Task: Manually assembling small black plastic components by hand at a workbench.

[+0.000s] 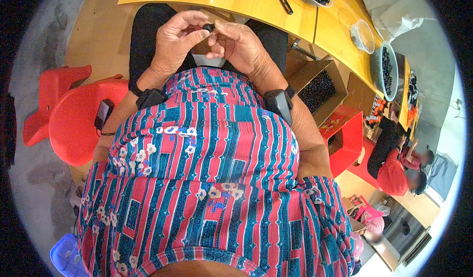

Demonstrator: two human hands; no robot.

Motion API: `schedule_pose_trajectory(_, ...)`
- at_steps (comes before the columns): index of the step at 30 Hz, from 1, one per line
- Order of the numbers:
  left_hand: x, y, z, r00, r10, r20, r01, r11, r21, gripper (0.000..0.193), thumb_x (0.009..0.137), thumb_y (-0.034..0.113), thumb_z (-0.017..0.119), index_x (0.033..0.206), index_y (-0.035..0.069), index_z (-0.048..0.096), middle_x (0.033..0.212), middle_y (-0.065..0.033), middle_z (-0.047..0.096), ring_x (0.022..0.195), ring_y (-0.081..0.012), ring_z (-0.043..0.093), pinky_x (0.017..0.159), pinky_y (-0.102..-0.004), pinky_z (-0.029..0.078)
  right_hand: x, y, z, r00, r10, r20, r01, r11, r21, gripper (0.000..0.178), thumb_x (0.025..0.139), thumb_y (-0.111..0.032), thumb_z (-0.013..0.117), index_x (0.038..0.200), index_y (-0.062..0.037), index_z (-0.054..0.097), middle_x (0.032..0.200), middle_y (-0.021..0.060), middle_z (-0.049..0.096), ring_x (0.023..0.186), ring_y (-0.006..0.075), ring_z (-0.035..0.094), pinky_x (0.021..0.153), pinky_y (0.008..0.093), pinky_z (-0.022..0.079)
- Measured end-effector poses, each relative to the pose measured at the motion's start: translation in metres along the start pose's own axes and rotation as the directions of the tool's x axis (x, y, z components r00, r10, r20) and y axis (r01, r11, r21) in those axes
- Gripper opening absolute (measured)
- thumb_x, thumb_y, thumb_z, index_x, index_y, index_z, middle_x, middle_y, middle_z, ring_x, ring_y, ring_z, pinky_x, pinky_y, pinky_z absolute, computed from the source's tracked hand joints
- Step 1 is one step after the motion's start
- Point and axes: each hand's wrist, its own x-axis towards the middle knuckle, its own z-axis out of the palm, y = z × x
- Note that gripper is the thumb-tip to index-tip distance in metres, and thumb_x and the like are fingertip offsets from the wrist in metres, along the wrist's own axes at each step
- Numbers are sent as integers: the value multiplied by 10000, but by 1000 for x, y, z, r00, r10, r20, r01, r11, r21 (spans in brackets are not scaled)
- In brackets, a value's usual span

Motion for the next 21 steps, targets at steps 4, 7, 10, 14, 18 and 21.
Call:
schedule_pose_trajectory(4,0,-4,0,1000,-25,-1,25,999,-24,268,783,0,648,1043,30,588,923,-2,573,858,-68,532,785,-198,445,-1,0,2,996,46,-74,-44,999,16,323,851,-343,583,828,-21,583,733,61,581,555,132,498,674,357,520)
schedule_pose_trajectory(7,0,-4,0,999,-44,-5,44,998,-47,268,785,7,651,1044,24,587,921,-5,577,858,-71,536,785,-200,446,-2,-1,5,993,50,-108,-50,999,2,331,843,-361,590,835,-30,583,728,58,578,557,131,500,673,354,520)
schedule_pose_trajectory(10,1,-5,0,999,-53,-6,53,998,-34,263,789,11,647,1045,21,586,919,-7,585,861,-74,545,787,-203,450,-3,-2,6,994,41,-103,-40,999,15,324,843,-359,591,832,-36,582,730,59,578,556,128,499,673,354,520)
schedule_pose_trajectory(14,1,-2,-1,997,-74,-18,74,997,-13,251,802,9,630,1048,21,585,922,-9,595,866,-77,556,791,-204,454,-1,-2,4,994,53,-92,-51,999,18,316,844,-353,590,839,-38,581,728,58,577,557,125,501,672,353,520)
schedule_pose_trajectory(18,1,-4,-1,999,-49,-22,49,999,-1,240,809,5,619,1046,26,589,929,-12,596,870,-78,556,795,-204,454,-1,0,3,994,56,-93,-54,998,24,318,855,-350,580,860,-31,578,744,61,576,566,124,506,672,347,521)
schedule_pose_trajectory(21,0,-3,-1,999,-29,-27,30,999,45,233,810,1,615,1041,28,593,937,-14,597,877,-79,557,796,-204,455,-2,0,6,994,49,-98,-47,999,23,322,869,-341,563,886,-20,570,771,66,578,588,124,514,675,342,524)
